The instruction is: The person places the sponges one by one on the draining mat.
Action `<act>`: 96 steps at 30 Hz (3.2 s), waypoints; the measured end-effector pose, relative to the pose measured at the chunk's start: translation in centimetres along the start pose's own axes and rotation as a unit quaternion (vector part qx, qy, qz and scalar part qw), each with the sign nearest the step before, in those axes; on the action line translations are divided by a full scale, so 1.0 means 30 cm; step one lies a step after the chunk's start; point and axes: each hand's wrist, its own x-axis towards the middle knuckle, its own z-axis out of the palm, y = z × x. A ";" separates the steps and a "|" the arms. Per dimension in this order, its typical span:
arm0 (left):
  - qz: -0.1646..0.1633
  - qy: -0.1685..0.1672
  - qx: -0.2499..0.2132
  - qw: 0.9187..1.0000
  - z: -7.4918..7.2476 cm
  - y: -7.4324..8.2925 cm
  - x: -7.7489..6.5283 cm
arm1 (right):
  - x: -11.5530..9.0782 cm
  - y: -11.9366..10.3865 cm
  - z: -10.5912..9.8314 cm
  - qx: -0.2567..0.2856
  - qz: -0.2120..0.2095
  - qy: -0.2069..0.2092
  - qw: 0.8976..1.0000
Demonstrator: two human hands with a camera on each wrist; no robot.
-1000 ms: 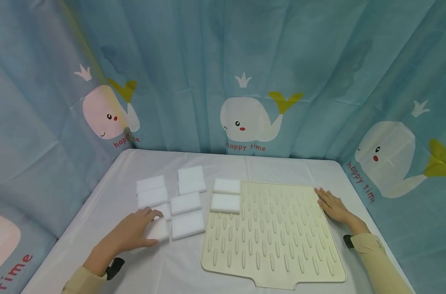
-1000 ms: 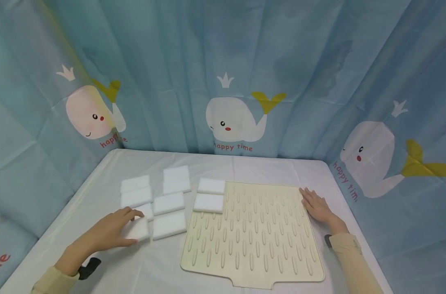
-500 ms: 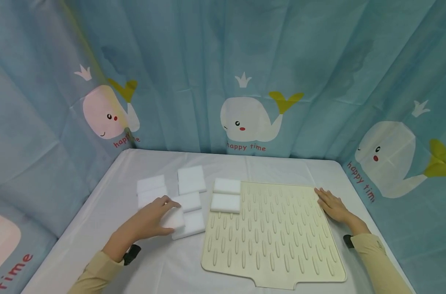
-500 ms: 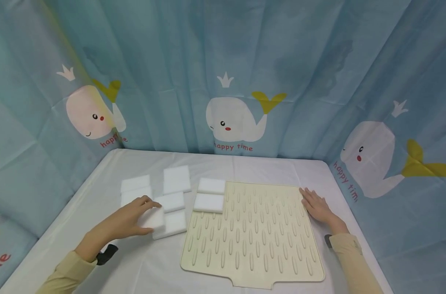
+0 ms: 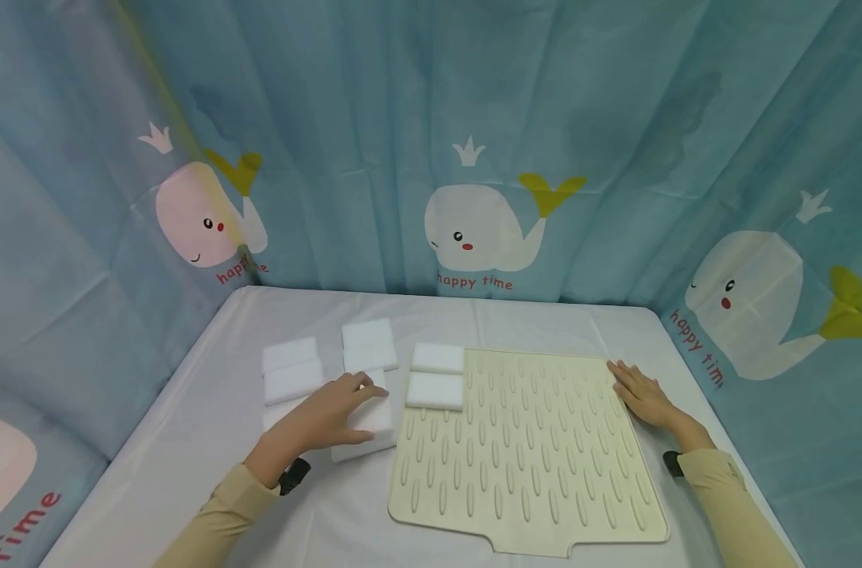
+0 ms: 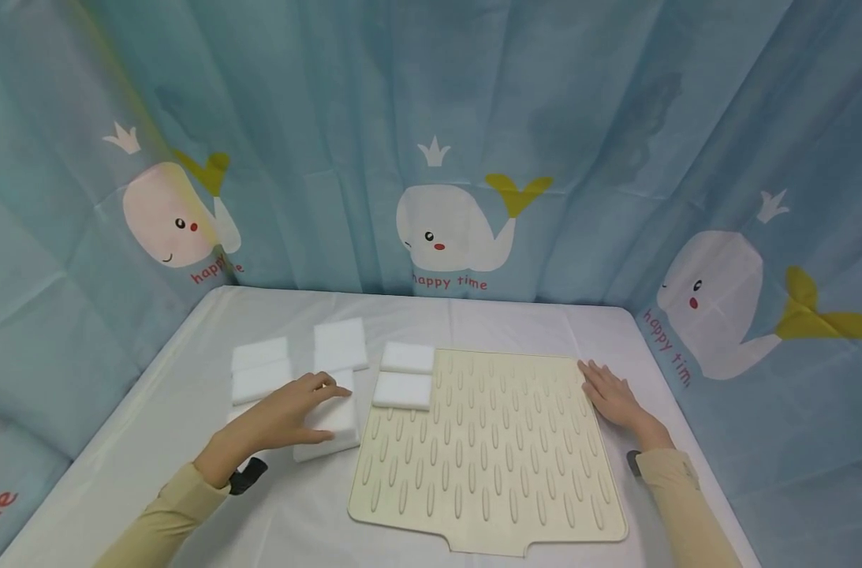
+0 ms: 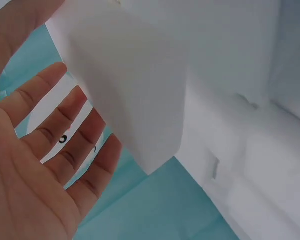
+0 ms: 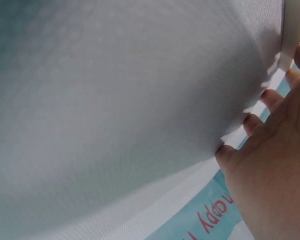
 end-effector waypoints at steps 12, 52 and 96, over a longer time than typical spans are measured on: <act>0.041 -0.016 -0.010 0.999 0.054 0.069 0.082 | 0.000 0.008 0.005 0.002 0.001 -0.002 1.000; 0.085 -0.046 0.022 0.995 0.129 0.202 0.265 | 0.011 0.005 -0.013 -0.001 -0.005 -0.003 1.000; -0.035 0.004 -0.015 0.999 0.150 0.025 -0.011 | 0.003 -0.007 -0.006 -0.004 0.009 -0.007 1.000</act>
